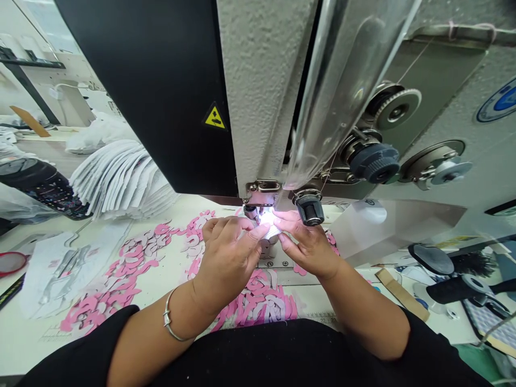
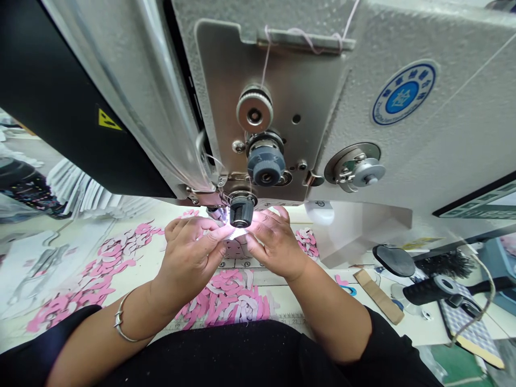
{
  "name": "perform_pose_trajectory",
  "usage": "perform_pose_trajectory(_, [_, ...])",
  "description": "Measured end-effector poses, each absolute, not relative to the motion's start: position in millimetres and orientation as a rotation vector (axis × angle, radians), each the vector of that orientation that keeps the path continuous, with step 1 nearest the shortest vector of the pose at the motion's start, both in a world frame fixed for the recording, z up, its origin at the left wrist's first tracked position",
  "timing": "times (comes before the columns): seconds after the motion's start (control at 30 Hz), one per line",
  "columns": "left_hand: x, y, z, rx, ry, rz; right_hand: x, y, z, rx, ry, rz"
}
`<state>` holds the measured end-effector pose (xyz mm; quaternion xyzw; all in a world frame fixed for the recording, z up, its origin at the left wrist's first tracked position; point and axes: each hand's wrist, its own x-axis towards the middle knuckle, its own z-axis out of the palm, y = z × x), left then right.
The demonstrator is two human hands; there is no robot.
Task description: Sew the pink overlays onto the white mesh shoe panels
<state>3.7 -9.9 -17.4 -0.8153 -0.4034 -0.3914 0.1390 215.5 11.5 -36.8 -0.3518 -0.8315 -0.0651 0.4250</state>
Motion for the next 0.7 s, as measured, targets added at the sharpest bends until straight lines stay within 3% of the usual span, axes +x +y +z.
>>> perform_pose_trajectory(0.7, [1.1, -10.6, -18.0, -2.26, -1.173, -1.134, 207.2, 2.8, -40.2, -0.859, -2.018, -0.349])
